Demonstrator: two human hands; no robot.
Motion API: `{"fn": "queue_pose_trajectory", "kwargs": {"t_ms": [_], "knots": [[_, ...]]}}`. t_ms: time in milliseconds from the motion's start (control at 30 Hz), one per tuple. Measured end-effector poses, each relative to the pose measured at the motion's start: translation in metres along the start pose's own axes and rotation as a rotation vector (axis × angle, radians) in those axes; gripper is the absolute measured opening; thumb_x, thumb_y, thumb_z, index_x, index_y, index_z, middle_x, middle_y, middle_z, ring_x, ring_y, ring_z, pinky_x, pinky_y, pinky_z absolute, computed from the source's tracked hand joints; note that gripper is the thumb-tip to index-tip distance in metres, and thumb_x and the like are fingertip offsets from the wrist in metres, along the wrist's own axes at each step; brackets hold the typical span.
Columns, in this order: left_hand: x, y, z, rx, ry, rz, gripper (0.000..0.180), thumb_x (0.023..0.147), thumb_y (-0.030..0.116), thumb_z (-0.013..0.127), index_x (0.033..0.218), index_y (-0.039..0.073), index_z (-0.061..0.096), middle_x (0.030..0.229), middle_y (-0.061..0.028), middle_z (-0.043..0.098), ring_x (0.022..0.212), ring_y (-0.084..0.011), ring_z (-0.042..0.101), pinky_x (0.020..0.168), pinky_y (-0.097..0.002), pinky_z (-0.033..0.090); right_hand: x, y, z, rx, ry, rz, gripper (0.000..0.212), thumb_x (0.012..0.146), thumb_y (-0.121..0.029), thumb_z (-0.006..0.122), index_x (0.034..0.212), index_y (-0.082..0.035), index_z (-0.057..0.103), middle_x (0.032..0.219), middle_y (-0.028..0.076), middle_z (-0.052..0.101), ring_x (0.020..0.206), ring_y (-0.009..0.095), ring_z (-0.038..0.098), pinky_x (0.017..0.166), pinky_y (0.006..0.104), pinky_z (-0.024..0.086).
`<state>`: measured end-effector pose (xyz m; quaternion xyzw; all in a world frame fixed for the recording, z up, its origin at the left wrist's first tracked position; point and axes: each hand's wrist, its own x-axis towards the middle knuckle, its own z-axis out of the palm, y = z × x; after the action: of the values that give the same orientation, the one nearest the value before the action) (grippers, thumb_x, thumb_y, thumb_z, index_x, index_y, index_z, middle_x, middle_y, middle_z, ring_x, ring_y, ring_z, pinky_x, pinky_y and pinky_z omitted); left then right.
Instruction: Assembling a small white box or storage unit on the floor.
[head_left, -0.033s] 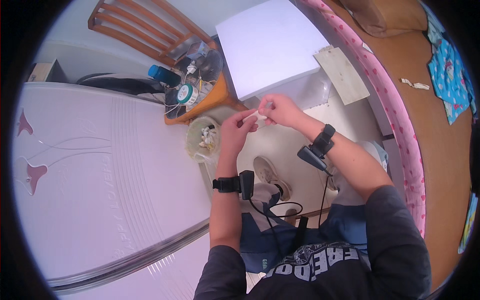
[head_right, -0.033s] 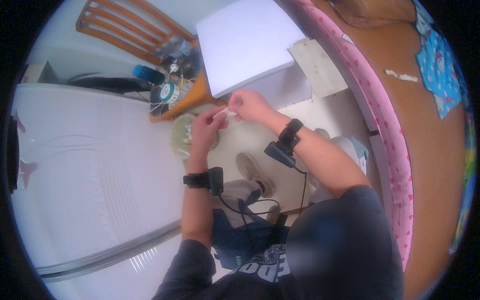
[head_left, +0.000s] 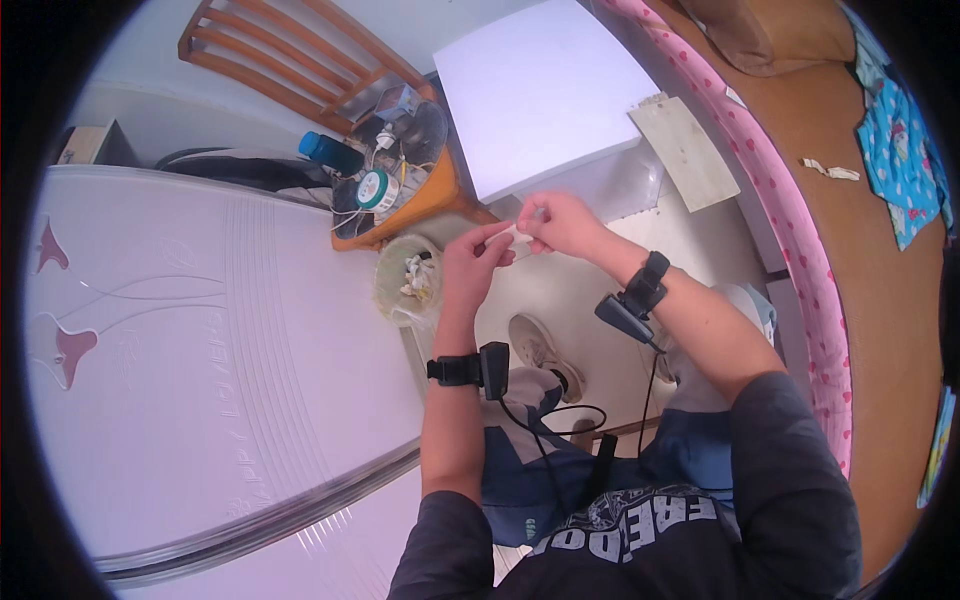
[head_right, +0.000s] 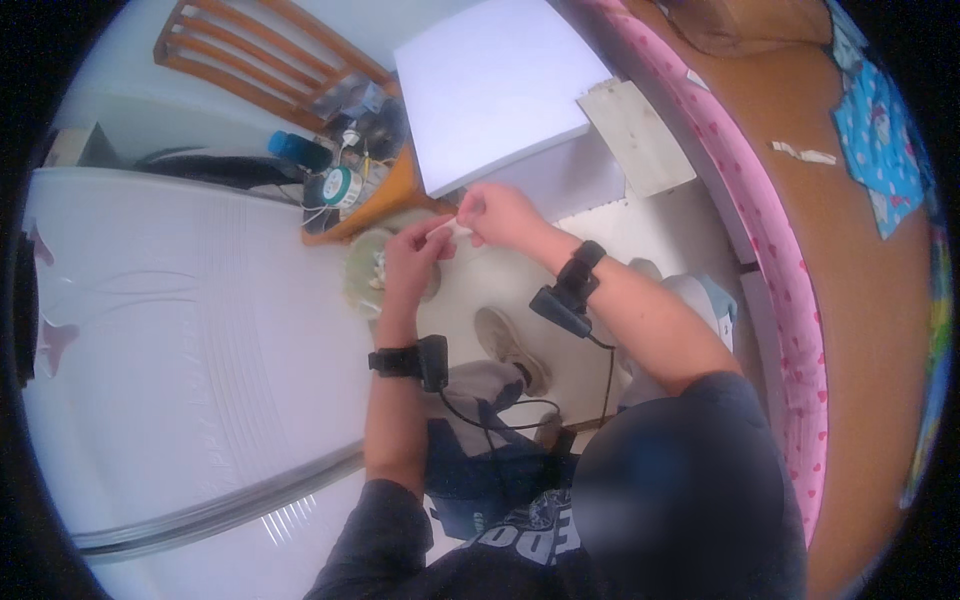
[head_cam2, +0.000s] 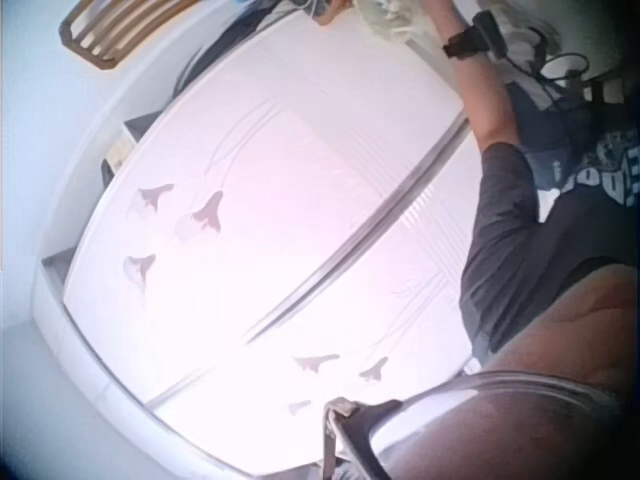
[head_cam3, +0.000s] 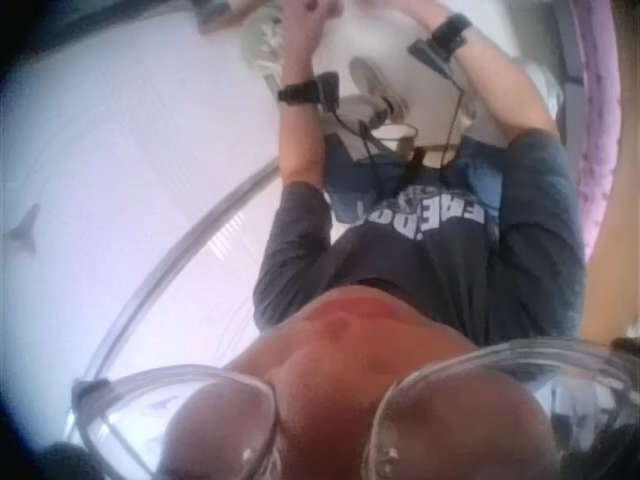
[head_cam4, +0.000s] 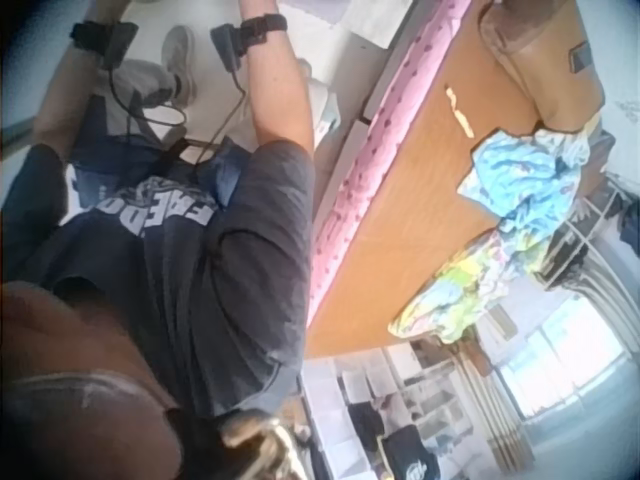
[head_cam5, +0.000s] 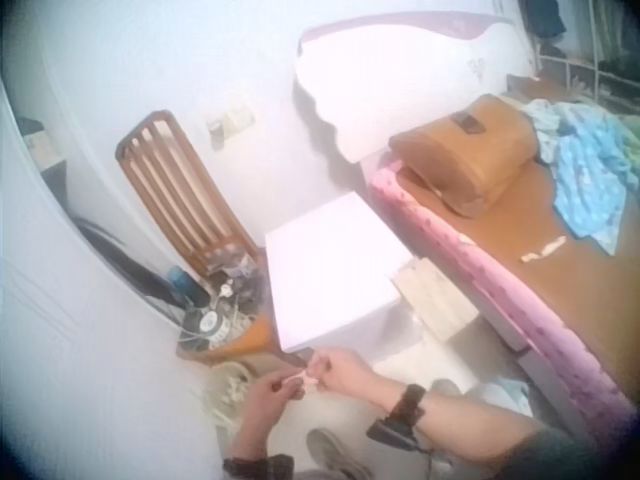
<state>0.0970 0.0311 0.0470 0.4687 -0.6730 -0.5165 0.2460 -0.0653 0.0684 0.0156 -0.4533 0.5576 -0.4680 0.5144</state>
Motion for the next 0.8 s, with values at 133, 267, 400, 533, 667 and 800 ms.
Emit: {"fn": "queue_pose_trajectory", "kwargs": {"t_ms": [133,267,400,533,667,800], "knots": [[0.022,-0.008,-0.016,0.105,0.125,0.046,0.021,0.077,0.011,0.061,0.095,0.001,0.062,0.065,-0.0037,0.059,0.059,-0.0088,0.058,0.054,-0.0201,0.046,0.009,0.014,0.005,-0.174,0.009,-0.014,0.014,0.081,-0.018,0.053,0.080,-0.004,0.054,0.063,0.009,0.058,0.054,0.016,0.058,0.052,0.0277,0.046],[0.074,-0.008,-0.062,0.091,0.335,0.174,0.020,0.078,0.012,0.059,0.093,0.000,0.062,0.066,-0.0041,0.060,0.057,-0.0079,0.057,0.053,-0.0197,0.045,-0.003,0.022,0.026,-0.640,0.009,-0.143,0.022,0.076,-0.024,0.051,0.084,-0.004,0.054,0.074,0.015,0.059,0.073,0.033,0.057,0.065,0.0416,0.045],[0.158,0.009,-0.127,0.551,0.449,0.304,0.023,0.076,0.019,0.056,0.091,0.004,0.063,0.073,-0.0115,0.062,0.058,-0.0178,0.059,0.058,-0.0289,0.046,-0.014,0.022,0.043,-0.730,-0.167,-0.186,0.021,0.076,-0.021,0.049,0.083,-0.002,0.050,0.072,0.017,0.057,0.071,0.034,0.056,0.064,0.0432,0.045],[0.229,0.012,-0.167,0.932,0.545,0.406,0.021,0.074,0.018,0.055,0.090,0.007,0.064,0.080,-0.0146,0.062,0.070,-0.0264,0.060,0.067,-0.0344,0.046,-0.028,0.014,0.046,-0.746,-0.192,-0.194,0.013,0.074,-0.012,0.045,0.077,-0.003,0.054,0.072,0.015,0.059,0.069,0.031,0.059,0.060,0.0405,0.047],[0.270,0.014,-0.157,0.982,0.555,0.323,0.017,0.074,0.018,0.056,0.086,0.008,0.064,0.082,-0.0131,0.062,0.079,-0.0291,0.058,0.071,-0.0371,0.045,-0.024,0.021,0.041,-0.781,-0.189,-0.135,0.009,0.071,-0.010,0.049,0.076,-0.003,0.054,0.072,0.015,0.058,0.067,0.029,0.059,0.059,0.0388,0.047],[0.304,0.006,-0.154,1.102,0.508,0.336,0.014,0.073,0.018,0.059,0.082,0.009,0.063,0.082,-0.0123,0.062,0.080,-0.0289,0.058,0.071,-0.0383,0.044,-0.009,0.014,0.034,-0.813,-0.152,-0.180,0.007,0.068,-0.008,0.052,0.074,-0.003,0.053,0.068,0.013,0.057,0.065,0.028,0.059,0.058,0.0373,0.047]]}}
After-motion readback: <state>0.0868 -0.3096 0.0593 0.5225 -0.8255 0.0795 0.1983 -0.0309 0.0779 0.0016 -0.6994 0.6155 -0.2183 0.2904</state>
